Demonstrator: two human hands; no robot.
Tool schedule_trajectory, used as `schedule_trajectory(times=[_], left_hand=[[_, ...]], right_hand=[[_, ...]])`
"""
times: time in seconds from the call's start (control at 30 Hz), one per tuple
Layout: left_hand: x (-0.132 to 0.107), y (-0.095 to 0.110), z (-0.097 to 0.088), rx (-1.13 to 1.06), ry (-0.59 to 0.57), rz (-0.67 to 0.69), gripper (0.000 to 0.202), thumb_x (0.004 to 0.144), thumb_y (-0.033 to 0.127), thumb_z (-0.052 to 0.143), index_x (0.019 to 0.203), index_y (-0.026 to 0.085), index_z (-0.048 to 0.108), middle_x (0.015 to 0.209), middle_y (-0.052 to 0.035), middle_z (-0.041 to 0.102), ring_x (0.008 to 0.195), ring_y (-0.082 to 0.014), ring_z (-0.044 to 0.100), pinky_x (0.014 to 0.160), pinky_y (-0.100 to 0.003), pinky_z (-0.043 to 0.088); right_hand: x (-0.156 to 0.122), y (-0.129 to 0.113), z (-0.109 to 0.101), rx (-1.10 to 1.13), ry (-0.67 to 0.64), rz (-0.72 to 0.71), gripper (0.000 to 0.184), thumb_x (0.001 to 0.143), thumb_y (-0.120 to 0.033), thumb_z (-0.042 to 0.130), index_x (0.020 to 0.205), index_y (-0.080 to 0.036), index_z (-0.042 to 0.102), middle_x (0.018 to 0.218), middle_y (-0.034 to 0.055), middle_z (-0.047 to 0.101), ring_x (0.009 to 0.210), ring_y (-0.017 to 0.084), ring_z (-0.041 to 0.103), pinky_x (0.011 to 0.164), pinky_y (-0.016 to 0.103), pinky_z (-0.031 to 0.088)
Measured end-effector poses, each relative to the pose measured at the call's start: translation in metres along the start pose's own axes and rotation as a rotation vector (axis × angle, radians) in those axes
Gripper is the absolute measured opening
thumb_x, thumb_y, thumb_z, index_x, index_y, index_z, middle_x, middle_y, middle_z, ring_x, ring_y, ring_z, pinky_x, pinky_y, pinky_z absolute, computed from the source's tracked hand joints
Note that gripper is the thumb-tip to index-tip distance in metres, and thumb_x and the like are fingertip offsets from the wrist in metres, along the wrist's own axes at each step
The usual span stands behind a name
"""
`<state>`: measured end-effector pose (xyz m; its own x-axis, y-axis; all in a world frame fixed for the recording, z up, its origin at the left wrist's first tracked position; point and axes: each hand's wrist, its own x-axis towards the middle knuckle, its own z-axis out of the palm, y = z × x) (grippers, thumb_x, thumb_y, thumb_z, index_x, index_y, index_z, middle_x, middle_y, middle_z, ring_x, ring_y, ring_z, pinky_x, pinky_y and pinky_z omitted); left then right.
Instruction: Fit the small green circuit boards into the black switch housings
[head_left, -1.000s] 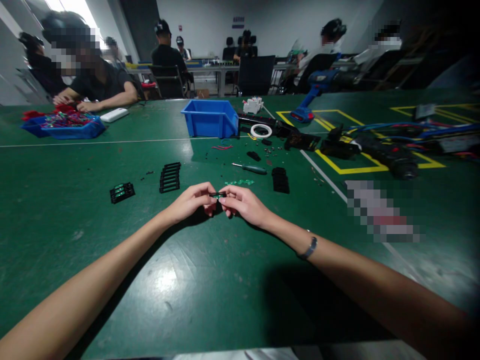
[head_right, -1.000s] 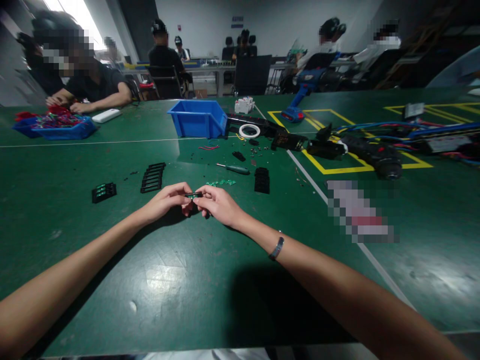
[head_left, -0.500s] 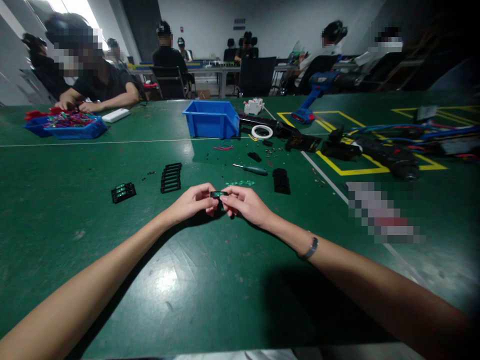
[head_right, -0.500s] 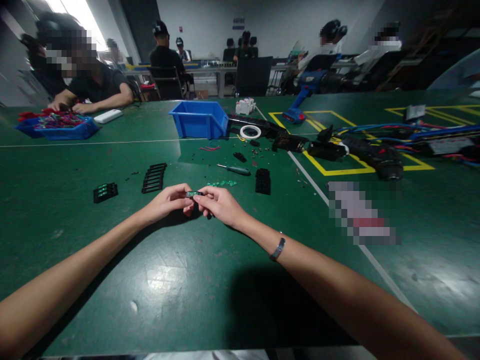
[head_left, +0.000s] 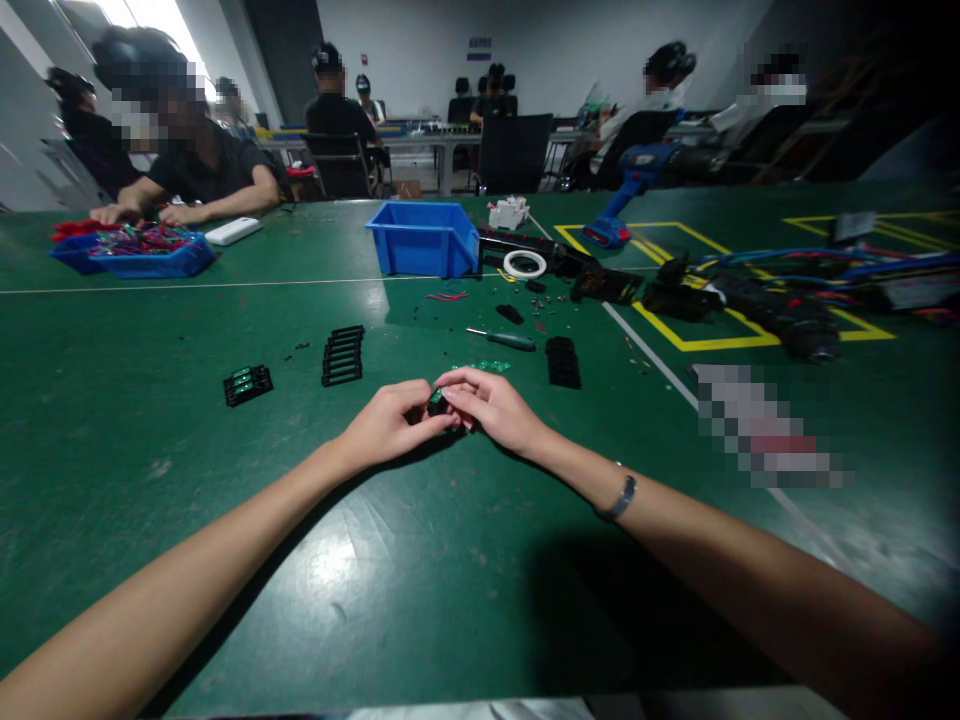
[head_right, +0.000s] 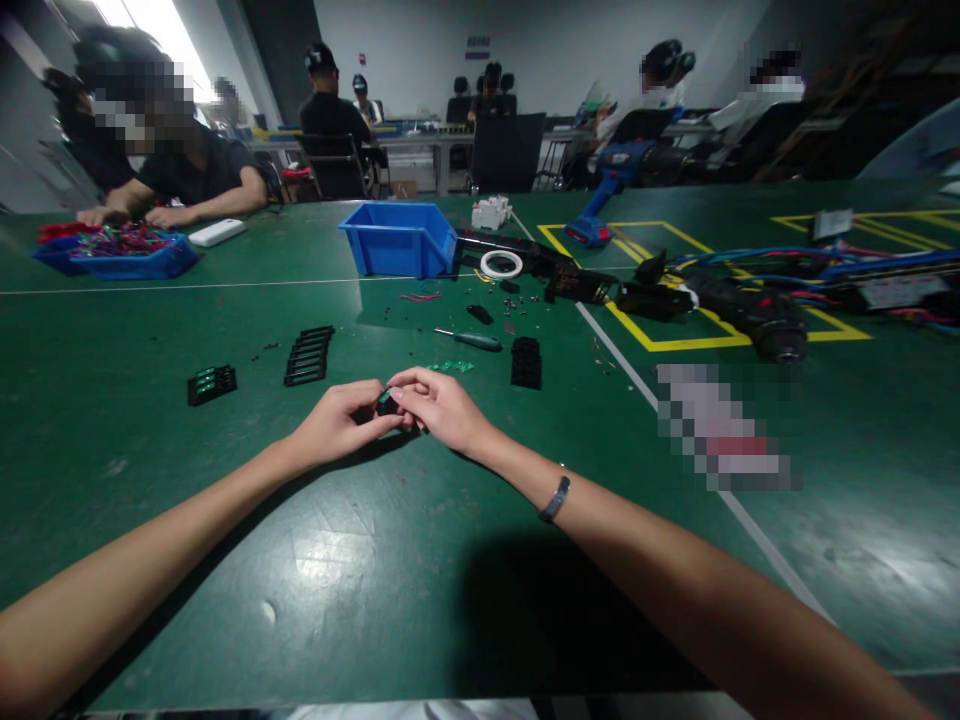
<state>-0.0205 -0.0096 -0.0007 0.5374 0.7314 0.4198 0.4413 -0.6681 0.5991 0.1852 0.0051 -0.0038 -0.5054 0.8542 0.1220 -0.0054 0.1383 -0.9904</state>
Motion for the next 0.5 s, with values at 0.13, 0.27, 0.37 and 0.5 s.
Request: schedule_trajectory(times=[0.13, 0.27, 0.37, 0.5], left_hand=[[-0.0007, 0.0, -0.0001, 0.049, -0.017, 0.054, 0.034, 0.096, 0.042, 0.065, 0.076, 0.015, 0.062, 0.071, 0.001, 0.055, 0.064, -0.0115, 0.051, 0.062, -0.025, 0.037], [-0.0017, 0.0008, -0.0013, 0.06, -0.034, 0.075, 0.032, 0.097, 0.042, 0.063, 0.078, 0.016, 0.062, 0.073, 0.0001, 0.055, 0.066, -0.0123, 0.052, 0.063, -0.025, 0.038], [-0.0024, 0.0009, -0.002, 0.062, -0.044, 0.072, 0.035, 0.098, 0.042, 0.06, 0.075, 0.016, 0.059, 0.074, -0.0008, 0.055, 0.067, -0.0132, 0.053, 0.065, -0.026, 0.039], [-0.003, 0.0003, -0.0014, 0.068, -0.035, 0.049, 0.037, 0.097, 0.043, 0.061, 0.071, 0.017, 0.055, 0.073, -0.0005, 0.054, 0.066, -0.0132, 0.051, 0.064, -0.026, 0.038]], right_hand=[[-0.0007, 0.0003, 0.0005, 0.002, 0.001, -0.015, 0.028, 0.094, -0.038, 0.063, 0.113, -0.017, 0.06, 0.073, -0.0029, 0.061, 0.057, 0.01, 0.053, 0.053, 0.024, 0.043], [-0.0015, -0.0011, -0.0002, -0.042, -0.008, -0.007, 0.024, 0.095, -0.037, 0.06, 0.108, -0.017, 0.062, 0.074, -0.0022, 0.06, 0.057, 0.011, 0.054, 0.055, 0.025, 0.044], [-0.0016, -0.0012, -0.0014, -0.082, -0.007, -0.018, 0.022, 0.096, -0.035, 0.059, 0.108, -0.018, 0.066, 0.077, -0.001, 0.062, 0.058, 0.012, 0.055, 0.057, 0.026, 0.045], [-0.0004, 0.0002, -0.002, -0.105, -0.006, -0.024, 0.022, 0.096, -0.032, 0.058, 0.11, -0.019, 0.068, 0.08, -0.0001, 0.064, 0.059, 0.013, 0.056, 0.058, 0.028, 0.046]])
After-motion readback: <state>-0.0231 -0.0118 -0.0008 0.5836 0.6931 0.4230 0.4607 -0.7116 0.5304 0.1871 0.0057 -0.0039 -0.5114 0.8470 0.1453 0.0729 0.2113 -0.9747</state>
